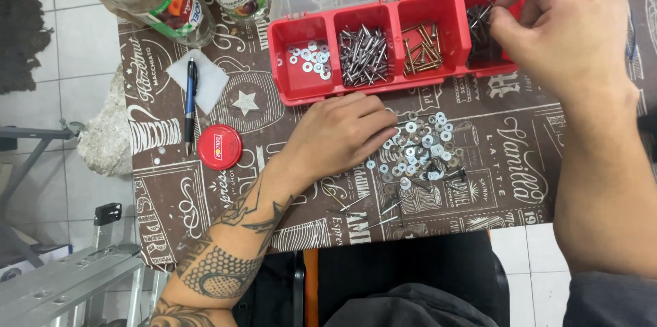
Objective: The person sorts small metal fasteners and washers from a red compartmentalized tray onto a table. They pick up individual screws and washers, place them on the table, and occasionally return items to the tray. The hands are visible throughout, and the task involves organizing hardware by type.
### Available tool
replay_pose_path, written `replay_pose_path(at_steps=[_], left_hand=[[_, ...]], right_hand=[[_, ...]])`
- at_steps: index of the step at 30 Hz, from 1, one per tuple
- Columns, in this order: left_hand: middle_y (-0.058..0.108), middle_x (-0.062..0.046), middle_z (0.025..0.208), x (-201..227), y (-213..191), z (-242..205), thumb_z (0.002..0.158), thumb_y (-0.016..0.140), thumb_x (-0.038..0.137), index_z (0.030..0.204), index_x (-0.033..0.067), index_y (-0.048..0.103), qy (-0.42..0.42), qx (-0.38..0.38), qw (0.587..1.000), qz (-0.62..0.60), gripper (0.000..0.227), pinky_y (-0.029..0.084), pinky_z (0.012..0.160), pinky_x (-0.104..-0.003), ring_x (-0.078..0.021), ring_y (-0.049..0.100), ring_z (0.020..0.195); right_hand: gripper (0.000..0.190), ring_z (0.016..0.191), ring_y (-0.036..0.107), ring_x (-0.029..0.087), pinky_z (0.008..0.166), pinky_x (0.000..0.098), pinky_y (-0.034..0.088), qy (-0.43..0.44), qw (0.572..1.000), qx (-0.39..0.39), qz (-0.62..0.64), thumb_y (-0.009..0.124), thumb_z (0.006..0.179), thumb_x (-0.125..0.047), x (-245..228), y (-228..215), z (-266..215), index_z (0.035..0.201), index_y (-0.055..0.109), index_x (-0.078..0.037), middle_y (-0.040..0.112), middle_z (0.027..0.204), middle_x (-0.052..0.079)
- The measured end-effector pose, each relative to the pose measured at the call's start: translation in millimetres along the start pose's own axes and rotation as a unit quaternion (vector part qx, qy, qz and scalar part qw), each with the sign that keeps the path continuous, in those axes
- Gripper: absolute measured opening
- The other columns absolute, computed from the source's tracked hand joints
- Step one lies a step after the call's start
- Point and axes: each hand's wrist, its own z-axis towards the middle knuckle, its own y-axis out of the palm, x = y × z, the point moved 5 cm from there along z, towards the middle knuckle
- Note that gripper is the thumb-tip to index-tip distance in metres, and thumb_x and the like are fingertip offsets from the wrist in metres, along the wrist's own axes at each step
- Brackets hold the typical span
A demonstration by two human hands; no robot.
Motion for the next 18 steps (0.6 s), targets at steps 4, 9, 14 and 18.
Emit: replay_pose_path(at_steps=[4,9,14,18], left_hand=[[0.066,-0.011,0.112,1.6,11.3,0.5,0.101,0.064,0.013,0.123,0.0059,0.061,-0.019,-0.031,0.999,-0.018,0.024,0.061,0.059,-0.028,-0.0215,0.066,0.090],[0.065,-0.011,0.118,5.5,14.9,0.5,0.085,0.063,-0.011,0.126,0.0058,0.061,-0.025,-0.049,0.997,0.048,0.044,0.051,0.069,-0.037,-0.0263,0.061,0.100],[0.063,-0.009,0.101,6.6,23.0,-0.8,0.084,0.078,-0.002,0.109,0.0045,0.071,-0.058,-0.038,0.997,0.047,0.027,0.055,0.063,-0.034,-0.0236,0.061,0.090],[0.059,-0.007,0.092,6.8,12.4,1.2,0.090,0.074,0.002,0.097,0.0038,0.067,-0.053,0.019,0.998,0.032,0.010,0.051,0.053,-0.034,-0.0222,0.059,0.080]], right_hand=[[0.012,0.066,0.061,0.017,0.103,0.0411,0.040,-0.002,1.000,-0.013,-0.007,0.070,0.112,-0.023,-8.2,-3.6,0.1,0.114,0.081,-0.018,0.061,0.069,-0.010],[0.017,0.058,0.056,0.008,0.074,0.0303,0.044,-0.107,0.990,-0.044,0.081,0.082,0.110,-0.026,-44.5,-17.1,-4.0,0.116,0.082,-0.010,0.065,0.066,-0.005],[0.036,0.052,0.068,0.017,0.054,0.0363,0.052,-0.180,0.965,-0.189,0.032,0.068,0.098,-0.047,-92.4,5.3,-12.2,0.110,0.079,-0.016,0.074,0.065,-0.001],[0.037,0.076,0.077,0.026,0.071,0.0427,0.059,-0.203,0.926,-0.309,0.074,0.066,0.092,-0.045,-107.6,19.9,-16.4,0.111,0.077,-0.015,0.082,0.091,0.002]])
